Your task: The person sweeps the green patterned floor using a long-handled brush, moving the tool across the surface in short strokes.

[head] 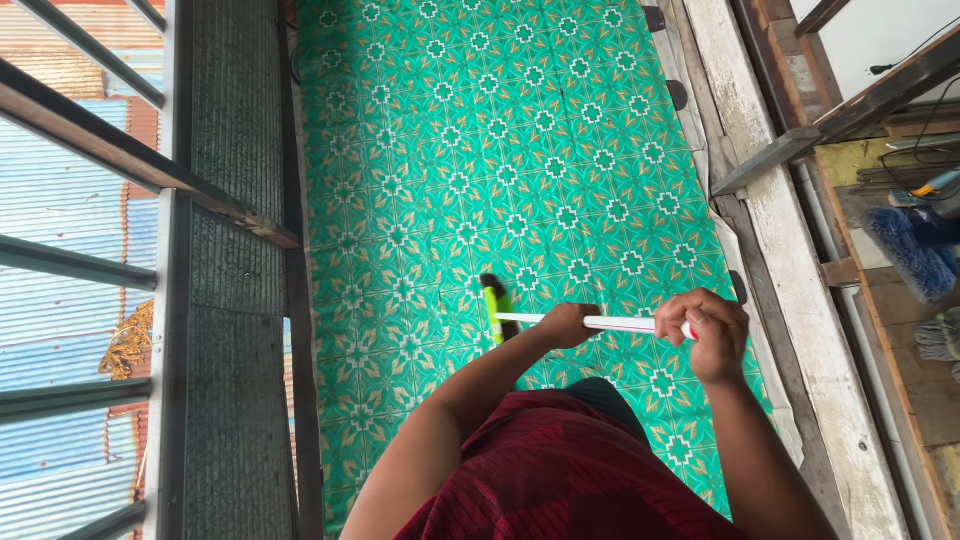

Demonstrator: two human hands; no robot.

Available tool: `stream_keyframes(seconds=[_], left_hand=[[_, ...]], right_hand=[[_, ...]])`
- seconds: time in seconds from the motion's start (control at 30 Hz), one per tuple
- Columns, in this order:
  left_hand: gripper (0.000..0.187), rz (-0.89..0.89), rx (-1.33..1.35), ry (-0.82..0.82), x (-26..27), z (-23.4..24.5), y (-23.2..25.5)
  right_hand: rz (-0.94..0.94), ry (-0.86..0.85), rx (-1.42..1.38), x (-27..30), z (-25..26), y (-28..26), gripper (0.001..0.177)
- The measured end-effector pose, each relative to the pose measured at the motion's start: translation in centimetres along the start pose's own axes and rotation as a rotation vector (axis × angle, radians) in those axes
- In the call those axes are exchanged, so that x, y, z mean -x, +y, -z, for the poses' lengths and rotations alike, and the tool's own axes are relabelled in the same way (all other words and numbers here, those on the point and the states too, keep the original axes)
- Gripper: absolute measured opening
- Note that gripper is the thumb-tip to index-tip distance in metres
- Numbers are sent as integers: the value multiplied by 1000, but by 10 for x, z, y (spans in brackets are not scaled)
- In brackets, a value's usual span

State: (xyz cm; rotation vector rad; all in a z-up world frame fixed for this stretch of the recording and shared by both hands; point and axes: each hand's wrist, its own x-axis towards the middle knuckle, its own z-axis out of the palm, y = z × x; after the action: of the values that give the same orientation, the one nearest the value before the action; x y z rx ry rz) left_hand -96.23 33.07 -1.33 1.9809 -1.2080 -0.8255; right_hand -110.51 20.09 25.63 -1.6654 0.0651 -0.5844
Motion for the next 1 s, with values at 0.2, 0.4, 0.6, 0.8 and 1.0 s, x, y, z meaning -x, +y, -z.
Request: stream_keyframes(seconds=[0.2, 0.4, 0.6, 0.8, 1.0], left_hand=[[31, 318, -154, 112, 78, 23, -64], [21, 647, -422, 176, 163, 53, -89], [26, 422, -361, 93, 122, 10, -31], [24, 45, -62, 85, 31, -80, 146], [19, -350, 107, 42, -6, -170, 245]], right_hand=[[-178, -107, -194, 26, -30, 87, 31], [-313, -452, -174, 52, -79, 109, 30], [-244, -224, -229, 78, 18, 51, 30], [-19, 11, 8, 127, 141, -99, 22], [102, 7, 414, 172, 155, -184, 15]])
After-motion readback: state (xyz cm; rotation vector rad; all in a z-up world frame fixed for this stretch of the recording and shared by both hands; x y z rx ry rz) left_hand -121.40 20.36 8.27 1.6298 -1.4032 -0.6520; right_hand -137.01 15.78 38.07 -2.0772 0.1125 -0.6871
